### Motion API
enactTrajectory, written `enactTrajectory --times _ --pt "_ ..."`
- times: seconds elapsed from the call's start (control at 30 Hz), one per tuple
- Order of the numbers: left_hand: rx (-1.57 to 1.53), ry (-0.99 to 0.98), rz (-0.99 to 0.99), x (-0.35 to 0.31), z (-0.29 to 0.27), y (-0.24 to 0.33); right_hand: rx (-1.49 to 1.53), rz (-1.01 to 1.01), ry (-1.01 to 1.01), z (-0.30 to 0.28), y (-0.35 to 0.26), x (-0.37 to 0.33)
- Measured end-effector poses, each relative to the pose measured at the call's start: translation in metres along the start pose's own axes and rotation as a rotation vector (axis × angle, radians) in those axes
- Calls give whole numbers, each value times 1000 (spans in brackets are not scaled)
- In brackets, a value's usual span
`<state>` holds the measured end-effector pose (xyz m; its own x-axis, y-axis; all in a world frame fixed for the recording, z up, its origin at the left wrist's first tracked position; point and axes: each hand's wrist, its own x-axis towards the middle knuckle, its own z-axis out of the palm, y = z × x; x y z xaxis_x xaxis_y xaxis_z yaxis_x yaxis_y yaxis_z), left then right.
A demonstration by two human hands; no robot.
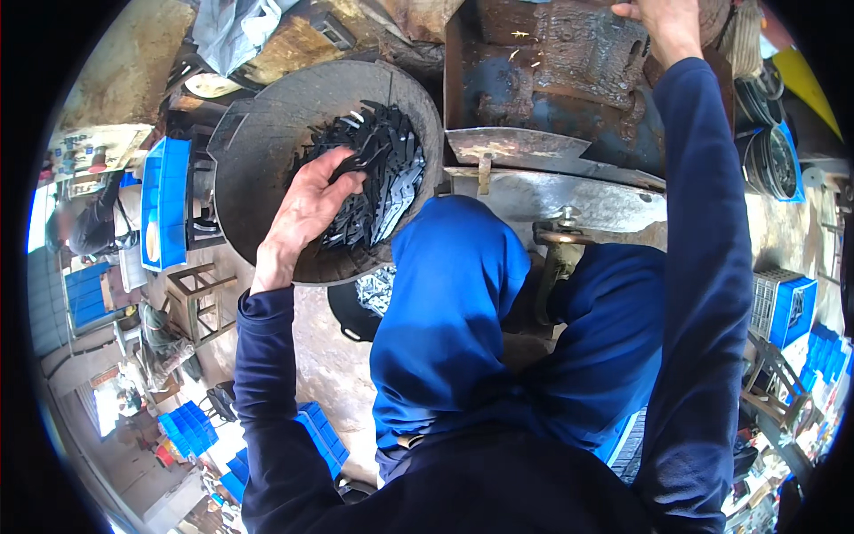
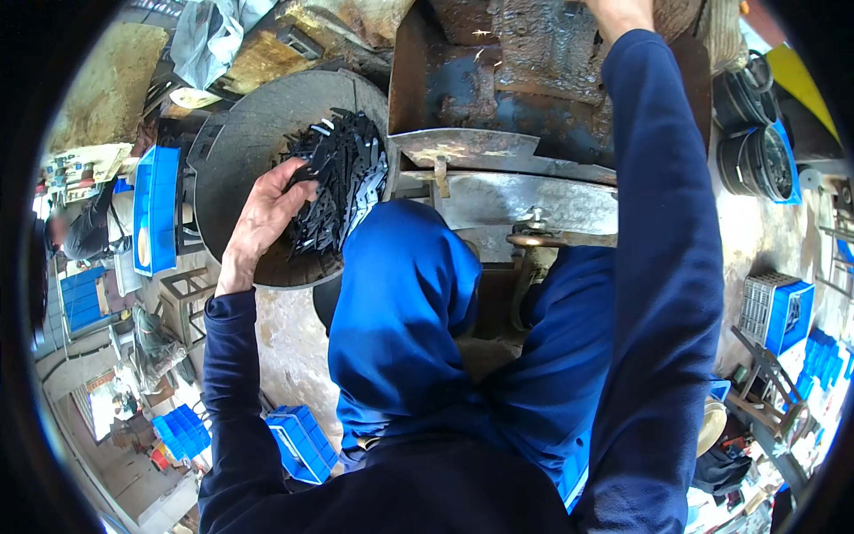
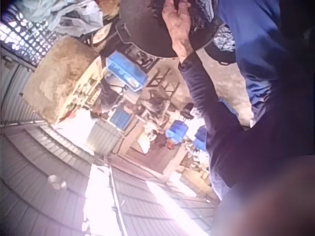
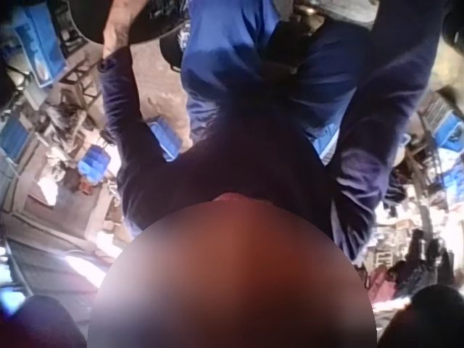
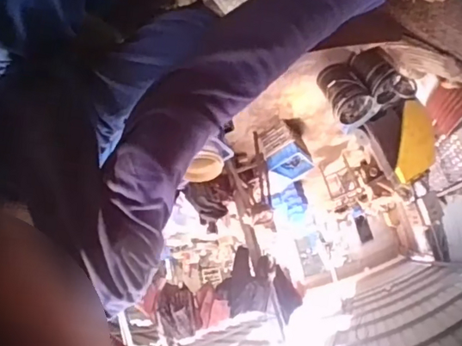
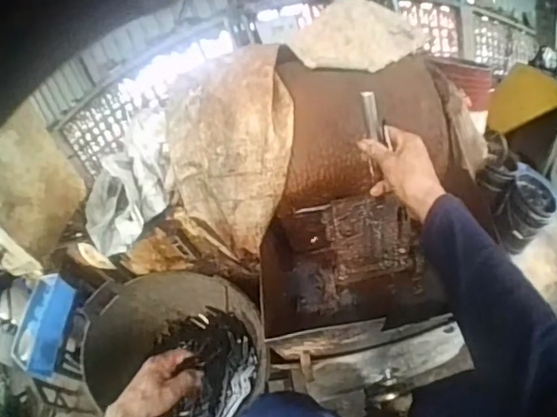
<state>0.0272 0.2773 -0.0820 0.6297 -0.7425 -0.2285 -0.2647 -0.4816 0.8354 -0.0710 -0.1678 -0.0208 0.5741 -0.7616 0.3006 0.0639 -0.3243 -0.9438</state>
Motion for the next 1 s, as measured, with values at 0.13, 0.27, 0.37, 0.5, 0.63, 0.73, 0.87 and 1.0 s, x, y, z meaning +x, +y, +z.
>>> enactTrajectory --times 0.13,0.27,0.37,0.5,0.63,0.73,0.87,1.0 --pt "-144 -50 98 29 27 46 -41 -53 -1 0 4 0" --pt "-314 -92 150 61 56 94 -21 -41 17 7 4 -4" --pt "-428 -100 166 85 81 134 -72 -32 36 2 -6 -7" --pt "-512 -63 165 107 106 178 -120 24 47 1 -18 -12" --pt "-601 -61 229 128 130 207 -69 -35 79 0 -7 -11" --pt "-668 -50 273 143 140 219 -154 -83 83 -1 -5 -9" --pt "-644 24 275 161 148 222 -133 -59 56 -2 -4 -8" --pt "-693 135 184 175 145 192 -69 7 36 -2 -18 -14"
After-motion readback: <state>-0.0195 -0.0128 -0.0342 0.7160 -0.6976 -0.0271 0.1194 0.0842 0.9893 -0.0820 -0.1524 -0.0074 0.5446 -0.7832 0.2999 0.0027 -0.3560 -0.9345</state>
